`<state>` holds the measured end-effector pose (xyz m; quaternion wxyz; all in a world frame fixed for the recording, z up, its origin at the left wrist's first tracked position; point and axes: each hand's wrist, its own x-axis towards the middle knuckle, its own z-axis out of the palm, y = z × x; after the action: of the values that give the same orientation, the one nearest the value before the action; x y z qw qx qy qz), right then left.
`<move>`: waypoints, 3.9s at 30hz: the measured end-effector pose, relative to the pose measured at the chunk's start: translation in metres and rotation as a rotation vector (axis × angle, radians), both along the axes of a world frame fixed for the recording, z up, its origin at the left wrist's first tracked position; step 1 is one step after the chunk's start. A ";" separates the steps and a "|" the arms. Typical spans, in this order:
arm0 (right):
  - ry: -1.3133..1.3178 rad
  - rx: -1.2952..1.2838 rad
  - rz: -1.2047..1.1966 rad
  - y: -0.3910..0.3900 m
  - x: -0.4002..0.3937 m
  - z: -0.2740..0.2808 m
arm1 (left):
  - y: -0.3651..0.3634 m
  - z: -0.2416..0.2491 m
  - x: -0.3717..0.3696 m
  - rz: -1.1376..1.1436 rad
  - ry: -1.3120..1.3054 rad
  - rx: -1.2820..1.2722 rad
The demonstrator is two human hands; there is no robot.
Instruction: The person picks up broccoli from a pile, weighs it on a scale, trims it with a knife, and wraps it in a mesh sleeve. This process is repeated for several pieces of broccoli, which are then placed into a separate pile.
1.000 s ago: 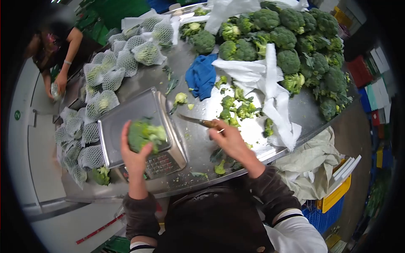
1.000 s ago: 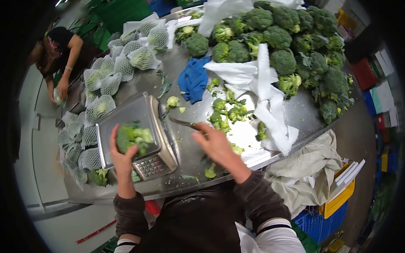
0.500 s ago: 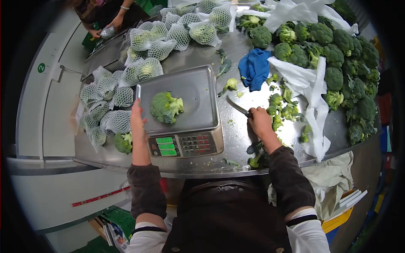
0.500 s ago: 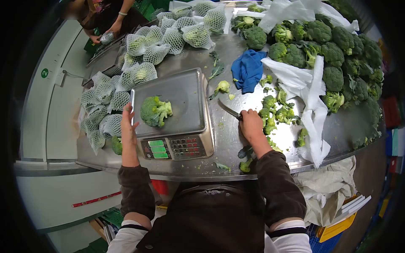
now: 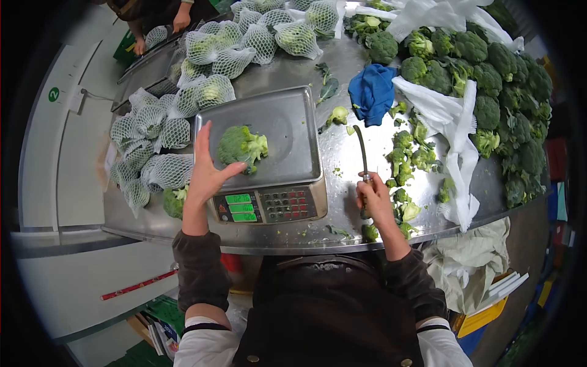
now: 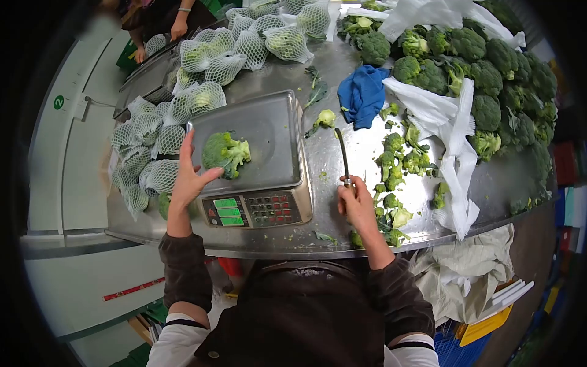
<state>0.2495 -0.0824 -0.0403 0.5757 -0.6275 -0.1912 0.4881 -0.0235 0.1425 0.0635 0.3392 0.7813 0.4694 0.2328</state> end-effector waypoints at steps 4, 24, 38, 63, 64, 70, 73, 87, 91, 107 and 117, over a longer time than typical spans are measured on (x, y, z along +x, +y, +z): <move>-0.105 0.039 0.011 -0.004 -0.015 0.009 | 0.004 -0.017 0.021 -0.154 0.180 0.303; -1.170 0.181 0.346 -0.022 0.014 0.067 | -0.116 -0.010 0.125 -0.002 -0.587 -1.348; -0.862 -0.266 0.322 -0.081 0.073 0.054 | -0.110 0.004 0.156 -0.148 -0.450 -0.644; -0.912 0.026 0.673 -0.077 0.107 0.095 | -0.099 0.010 0.166 -0.408 -0.207 -0.381; -1.004 0.058 0.699 -0.074 0.109 0.097 | -0.099 0.011 0.167 -0.449 -0.167 -0.323; -1.235 0.029 0.861 -0.058 0.121 0.113 | -0.106 0.022 0.174 -0.592 -0.046 -0.110; -1.238 -0.076 0.942 -0.049 0.119 0.118 | -0.113 0.019 0.180 -0.583 0.009 0.010; -1.289 -0.362 0.715 -0.051 0.126 0.048 | -0.108 0.007 0.196 -0.399 -0.066 0.338; -1.181 -0.189 0.439 -0.065 0.129 0.057 | -0.089 -0.011 0.173 -0.287 -0.510 -0.997; -1.226 -0.168 0.674 -0.090 0.129 0.066 | -0.087 -0.026 0.189 -0.159 -0.531 -0.736; -1.257 -0.011 0.685 -0.061 0.125 0.083 | -0.095 -0.041 0.179 -0.250 -0.399 -1.296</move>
<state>0.3750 -0.1437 0.0426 0.1678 -0.6975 -0.6707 0.1884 0.1556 0.0478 0.0228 0.8421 0.4113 0.3487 0.0038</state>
